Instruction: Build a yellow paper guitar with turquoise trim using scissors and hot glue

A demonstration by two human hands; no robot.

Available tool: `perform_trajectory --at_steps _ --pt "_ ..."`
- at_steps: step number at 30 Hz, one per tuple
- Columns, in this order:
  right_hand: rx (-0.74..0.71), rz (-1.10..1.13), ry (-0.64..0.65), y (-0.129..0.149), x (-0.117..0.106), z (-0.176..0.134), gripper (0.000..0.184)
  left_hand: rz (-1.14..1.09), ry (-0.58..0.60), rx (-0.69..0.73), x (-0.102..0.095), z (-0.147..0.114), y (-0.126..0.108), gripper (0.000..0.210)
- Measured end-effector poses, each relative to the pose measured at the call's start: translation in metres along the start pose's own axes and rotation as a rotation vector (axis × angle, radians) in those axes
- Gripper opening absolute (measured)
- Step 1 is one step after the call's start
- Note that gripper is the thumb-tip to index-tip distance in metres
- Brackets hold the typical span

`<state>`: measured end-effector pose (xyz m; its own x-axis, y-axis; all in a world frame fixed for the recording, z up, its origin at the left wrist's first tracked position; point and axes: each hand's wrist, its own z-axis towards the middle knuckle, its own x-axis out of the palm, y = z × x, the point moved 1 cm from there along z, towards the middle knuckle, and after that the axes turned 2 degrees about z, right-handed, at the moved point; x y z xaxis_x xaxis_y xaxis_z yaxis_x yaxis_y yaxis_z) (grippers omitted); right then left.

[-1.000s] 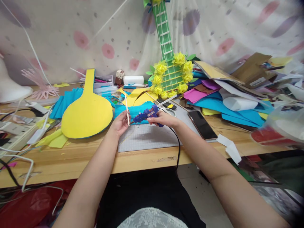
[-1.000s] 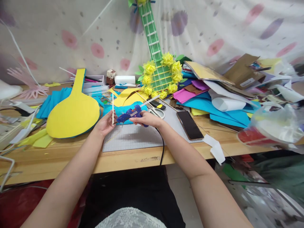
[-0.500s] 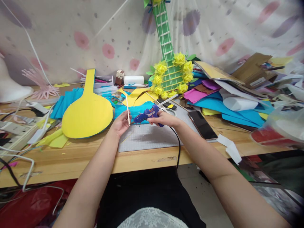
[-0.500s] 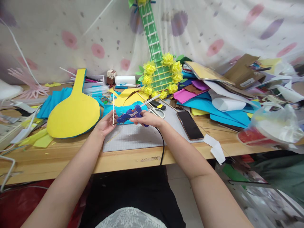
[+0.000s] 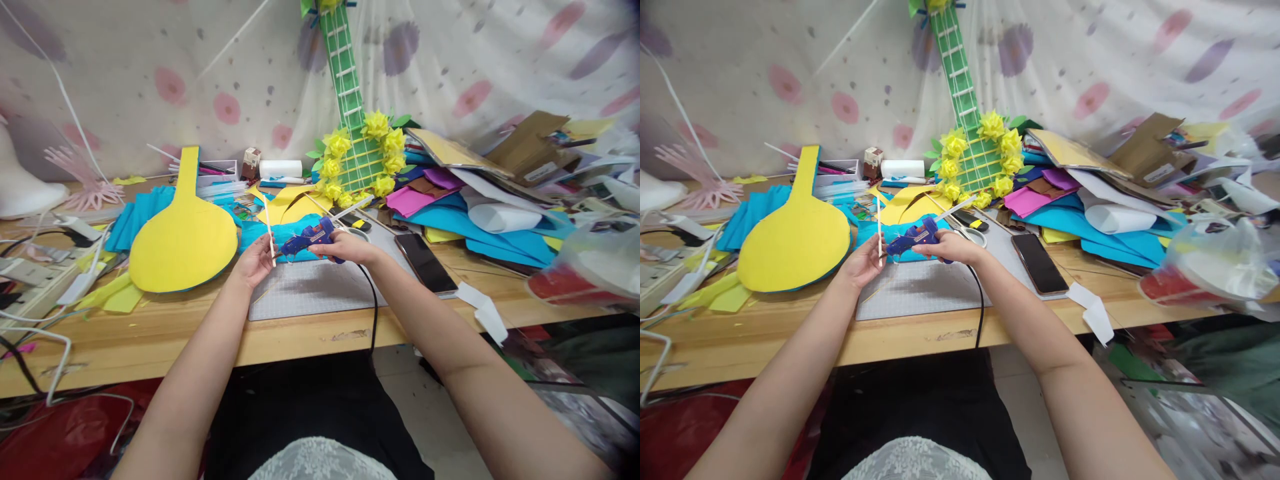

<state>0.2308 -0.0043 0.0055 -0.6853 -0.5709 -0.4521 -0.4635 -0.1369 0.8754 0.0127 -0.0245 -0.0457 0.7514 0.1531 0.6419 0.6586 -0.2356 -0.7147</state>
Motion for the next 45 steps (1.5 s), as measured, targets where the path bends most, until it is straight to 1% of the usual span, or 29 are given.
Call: perform_trajectory --at_steps 3,9,15,21,27,33,38,45 --pt "0.019 -0.01 -0.014 0.001 -0.001 -0.001 0.048 0.007 0.003 0.004 -0.001 0.0 0.0 0.006" --pt "-0.026 0.012 0.068 0.002 -0.001 -0.003 0.048 -0.009 0.008 -0.016 0.001 -0.001 -0.001 0.006" --pt "0.013 -0.031 0.006 0.001 -0.002 -0.003 0.048 0.014 -0.015 -0.023 0.002 -0.001 -0.001 0.008" --pt "0.056 -0.048 -0.039 0.001 -0.003 -0.001 0.048 0.015 -0.011 -0.026 0.003 -0.002 0.001 0.008" --pt "0.008 -0.022 -0.065 -0.004 -0.005 0.003 0.047 0.006 -0.002 -0.061 0.006 -0.005 0.001 0.003" --pt "0.012 -0.019 -0.083 -0.003 -0.007 0.004 0.048 -0.011 0.013 -0.093 0.009 -0.008 0.0 0.004" --pt "0.018 0.017 -0.12 0.003 -0.008 0.002 0.044 -0.028 0.063 -0.136 0.009 -0.009 0.0 0.006" --pt "0.003 0.047 -0.171 -0.004 -0.011 0.009 0.042 -0.078 0.089 -0.174 0.01 -0.01 -0.001 0.01"
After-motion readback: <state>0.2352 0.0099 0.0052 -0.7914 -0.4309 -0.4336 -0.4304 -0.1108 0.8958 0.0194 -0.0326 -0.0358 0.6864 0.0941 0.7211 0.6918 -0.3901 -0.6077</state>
